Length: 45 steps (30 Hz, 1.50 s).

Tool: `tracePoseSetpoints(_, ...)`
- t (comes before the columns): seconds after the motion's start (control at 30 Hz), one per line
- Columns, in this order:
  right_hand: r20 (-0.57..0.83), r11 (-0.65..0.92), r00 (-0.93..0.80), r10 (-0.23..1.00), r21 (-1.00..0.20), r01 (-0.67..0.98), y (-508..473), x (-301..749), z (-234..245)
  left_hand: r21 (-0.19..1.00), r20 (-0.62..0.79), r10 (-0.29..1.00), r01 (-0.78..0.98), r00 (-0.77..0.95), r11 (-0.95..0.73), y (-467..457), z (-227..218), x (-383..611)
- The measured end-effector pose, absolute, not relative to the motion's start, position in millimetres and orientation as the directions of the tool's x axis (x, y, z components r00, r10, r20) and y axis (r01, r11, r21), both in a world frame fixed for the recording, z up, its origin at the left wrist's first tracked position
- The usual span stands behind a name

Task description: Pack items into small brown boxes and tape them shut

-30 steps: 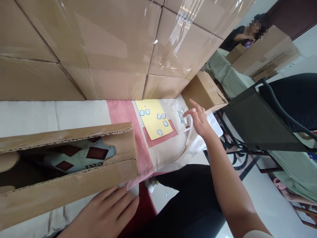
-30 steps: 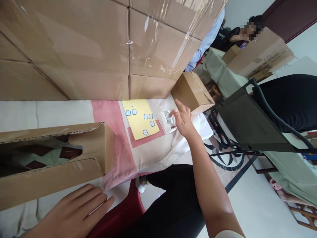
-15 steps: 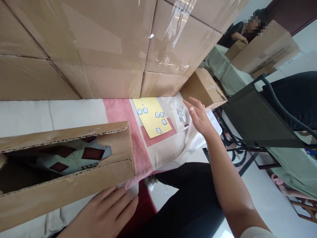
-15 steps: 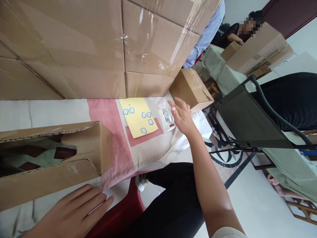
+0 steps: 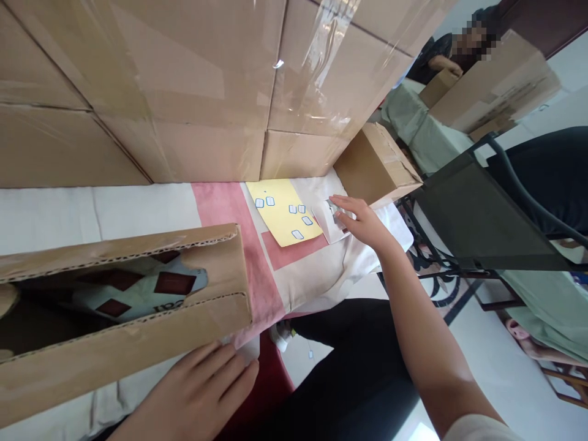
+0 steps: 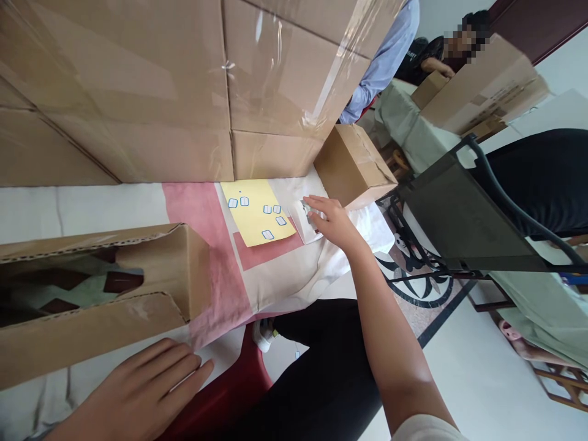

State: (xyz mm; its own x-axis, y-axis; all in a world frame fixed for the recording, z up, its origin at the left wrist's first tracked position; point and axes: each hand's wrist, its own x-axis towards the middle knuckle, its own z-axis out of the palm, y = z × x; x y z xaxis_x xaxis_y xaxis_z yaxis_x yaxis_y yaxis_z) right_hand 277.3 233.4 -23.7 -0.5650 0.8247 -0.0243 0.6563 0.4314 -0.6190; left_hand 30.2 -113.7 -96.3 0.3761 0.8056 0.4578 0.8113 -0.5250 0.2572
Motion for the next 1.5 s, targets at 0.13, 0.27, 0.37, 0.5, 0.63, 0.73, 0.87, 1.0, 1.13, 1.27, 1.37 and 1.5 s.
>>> tracePoseSetpoints(0.13, -0.12, 0.208, -0.448, 0.886, -0.76, 0.615, 234, 269, -26, 0.26, 0.469, 0.799, 0.806, 0.376, -0.532, -112, -93, 29)
tracePoseSetpoints(0.27, -0.153, 0.138, -0.409, 0.9, -0.79, 0.598, 236, 264, -25, 0.262, 0.466, 0.8, 0.805, 0.377, -0.532, -112, -92, 29)
tracePoseSetpoints(0.37, -0.197, 0.056, -0.35, 0.916, -0.802, 0.595, 236, 262, -24, 0.262, 0.455, 0.8, 0.8, 0.39, -0.539, -112, -93, 28)
tracePoseSetpoints(0.5, -0.179, 0.028, -0.29, 0.94, -0.807, 0.589, 237, 262, -22, 0.254, 0.425, 0.807, 0.801, 0.411, -0.542, -110, -92, 28)
tracePoseSetpoints(0.63, -0.197, 0.001, -0.249, 0.948, -0.783, 0.622, 237, 262, -20, 0.235, 0.409, 0.81, 0.809, 0.421, -0.539, -107, -90, 29)
tracePoseSetpoints(0.73, -0.226, -0.04, -0.191, 0.955, -0.737, 0.675, 235, 259, -18, 0.219, 0.407, 0.807, 0.812, 0.429, -0.542, -106, -89, 28)
tracePoseSetpoints(0.87, -0.233, -0.076, -0.117, 0.965, -0.681, 0.728, 235, 256, -16, 0.219, 0.413, 0.804, 0.81, 0.429, -0.544, -104, -87, 27)
tracePoseSetpoints(1.0, -0.236, -0.085, -0.099, 0.967, -0.662, 0.744, 234, 256, -16, 0.209, 0.416, 0.796, 0.805, 0.44, -0.555, -102, -85, 29)
tracePoseSetpoints(1.13, -0.198, -0.021, -0.133, 0.971, -0.629, 0.777, 229, 256, -12, 0.208, 0.397, 0.801, 0.806, 0.449, -0.555, -102, -84, 30)
tracePoseSetpoints(1.27, -0.231, -0.031, -0.156, 0.96, -0.644, 0.764, 226, 256, -8, 0.203, 0.368, 0.81, 0.811, 0.456, -0.549, -102, -84, 31)
tracePoseSetpoints(1.37, -0.282, -0.051, -0.183, 0.942, -0.66, 0.75, 228, 256, -8, 0.199, 0.367, 0.804, 0.805, 0.467, -0.559, -101, -83, 31)
tracePoseSetpoints(1.5, -0.338, -0.098, -0.183, 0.923, -0.668, 0.738, 234, 259, -10, 0.196, 0.382, 0.795, 0.8, 0.471, -0.568, -100, -81, 32)
